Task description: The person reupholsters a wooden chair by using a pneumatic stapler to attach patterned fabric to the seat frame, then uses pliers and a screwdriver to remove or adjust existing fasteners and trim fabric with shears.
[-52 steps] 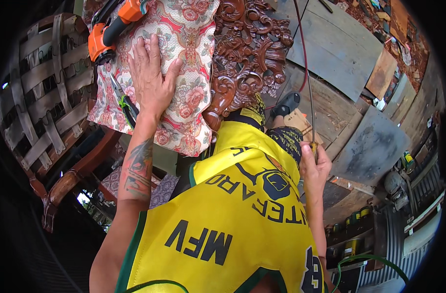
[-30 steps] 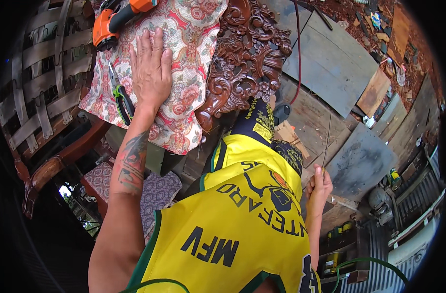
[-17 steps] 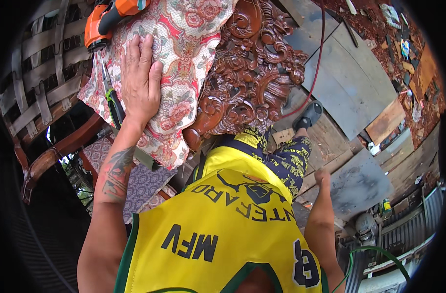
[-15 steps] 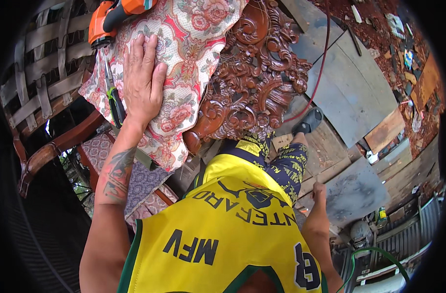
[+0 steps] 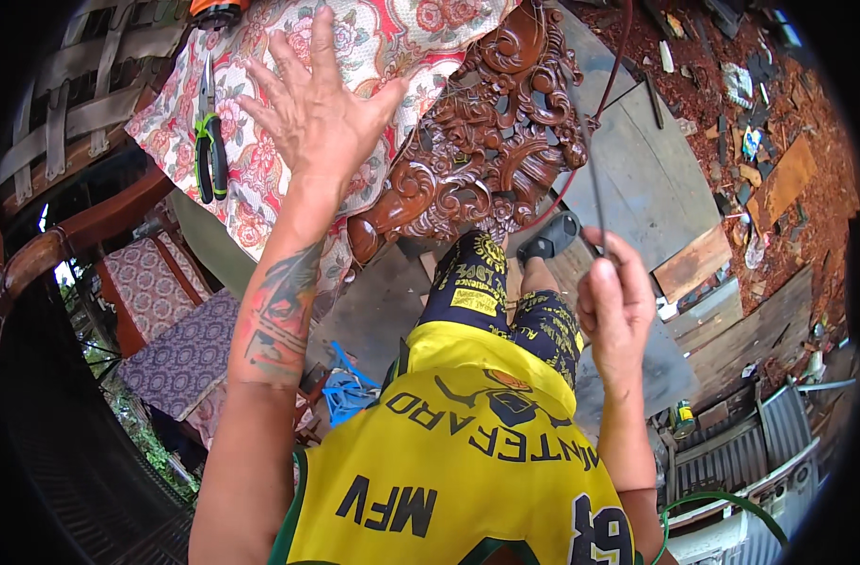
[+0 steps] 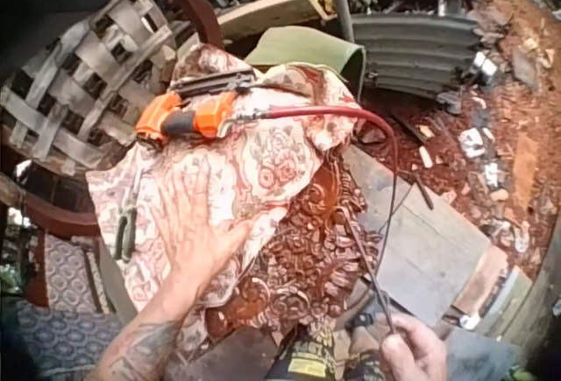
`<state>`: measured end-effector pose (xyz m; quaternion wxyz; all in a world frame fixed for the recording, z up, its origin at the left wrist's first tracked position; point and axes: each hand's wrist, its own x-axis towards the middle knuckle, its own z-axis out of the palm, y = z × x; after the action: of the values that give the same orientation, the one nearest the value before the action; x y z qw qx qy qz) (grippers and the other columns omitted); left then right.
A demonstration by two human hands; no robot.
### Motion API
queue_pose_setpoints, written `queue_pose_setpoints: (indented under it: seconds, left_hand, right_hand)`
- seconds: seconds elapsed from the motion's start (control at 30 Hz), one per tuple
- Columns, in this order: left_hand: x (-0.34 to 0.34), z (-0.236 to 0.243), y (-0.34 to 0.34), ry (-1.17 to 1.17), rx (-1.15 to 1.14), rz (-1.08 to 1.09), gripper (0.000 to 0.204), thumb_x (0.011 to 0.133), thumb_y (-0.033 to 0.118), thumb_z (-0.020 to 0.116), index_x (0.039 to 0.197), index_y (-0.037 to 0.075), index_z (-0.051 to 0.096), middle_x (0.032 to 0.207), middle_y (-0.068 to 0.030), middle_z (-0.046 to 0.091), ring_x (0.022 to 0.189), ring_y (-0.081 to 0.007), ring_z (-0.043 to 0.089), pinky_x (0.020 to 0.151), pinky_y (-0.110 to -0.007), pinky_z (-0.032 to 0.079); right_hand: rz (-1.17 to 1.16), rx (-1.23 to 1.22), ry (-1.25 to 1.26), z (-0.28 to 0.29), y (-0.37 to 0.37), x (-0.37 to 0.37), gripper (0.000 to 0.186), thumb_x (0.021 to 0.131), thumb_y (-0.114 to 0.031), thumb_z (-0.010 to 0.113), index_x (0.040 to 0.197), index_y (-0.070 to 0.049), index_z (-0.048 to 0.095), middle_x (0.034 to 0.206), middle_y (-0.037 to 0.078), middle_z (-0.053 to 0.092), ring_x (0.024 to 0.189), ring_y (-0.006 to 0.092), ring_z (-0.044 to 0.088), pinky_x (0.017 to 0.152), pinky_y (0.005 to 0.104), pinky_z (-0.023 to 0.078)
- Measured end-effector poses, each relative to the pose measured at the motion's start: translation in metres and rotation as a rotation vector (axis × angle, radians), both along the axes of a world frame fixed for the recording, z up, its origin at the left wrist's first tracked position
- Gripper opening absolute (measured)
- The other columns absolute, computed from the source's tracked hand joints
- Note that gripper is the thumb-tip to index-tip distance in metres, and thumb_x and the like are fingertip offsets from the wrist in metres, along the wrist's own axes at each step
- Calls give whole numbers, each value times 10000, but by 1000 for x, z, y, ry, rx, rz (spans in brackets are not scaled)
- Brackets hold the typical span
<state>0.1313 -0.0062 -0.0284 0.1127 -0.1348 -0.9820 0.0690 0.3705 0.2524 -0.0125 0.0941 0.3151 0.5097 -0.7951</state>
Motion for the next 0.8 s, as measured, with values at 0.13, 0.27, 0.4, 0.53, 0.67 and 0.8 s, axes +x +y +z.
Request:
queue_pose_setpoints:
  seconds: [0.13, 0.27, 0.4, 0.53, 0.67, 0.8]
  left_hand:
    - [-4, -13, -6, 14, 69, -12, 1156, 725, 731, 798, 1665, 331, 258, 1686, -296, 222, 1533, -612, 154, 1170, -800, 112]
    - [1, -8, 4, 59, 49, 37, 1180, 705, 749, 802, 1665, 343, 249, 1685, -296, 226, 1529, -622, 148, 1149, -826, 98]
    - [6, -9, 9, 73, 19, 57, 1129, 720, 702, 827, 1639, 304, 307, 1651, -305, 297, 1544, -578, 176, 1157, -809, 112]
    - [36, 0, 17, 125, 112, -243, 668, 768, 549, 866, 1314, 239, 638, 1393, -147, 537, 1363, -378, 451, 1126, -613, 248]
    - [43, -4, 17, 98, 16, -268, 280, 768, 404, 887, 956, 234, 768, 1176, 13, 585, 1144, -231, 531, 1017, -449, 282]
    - [28, -2, 18, 109, 0, -307, 143, 768, 266, 844, 854, 201, 750, 1201, 9, 615, 1173, -232, 533, 1039, -469, 278]
  right_hand:
    - [60, -42, -60, 0, -29, -19, 281, 1065, -196, 647, 1266, 0, 649, 903, -49, 614, 731, 27, 513, 645, 201, 413]
    - [69, -21, -117, -2, -34, -20, 245, 1061, -202, 660, 1215, -12, 662, 855, -46, 612, 681, 24, 511, 594, 202, 404]
    - [2, -101, -173, 1, -38, -22, 214, 1070, -193, 644, 1204, -26, 649, 772, -64, 566, 580, 11, 435, 503, 199, 323]
    - [-77, -119, -150, -1, -40, -27, 217, 1076, -190, 634, 1221, -28, 635, 762, -65, 556, 575, 9, 426, 498, 197, 309]
    - [-116, -133, -125, -3, -43, -22, 204, 1075, -177, 636, 1219, -32, 635, 773, -68, 556, 591, 5, 427, 505, 195, 313]
    - [-144, -162, -107, -7, -44, -12, 197, 1072, -163, 637, 1223, -36, 639, 788, -70, 557, 614, 5, 438, 527, 192, 327]
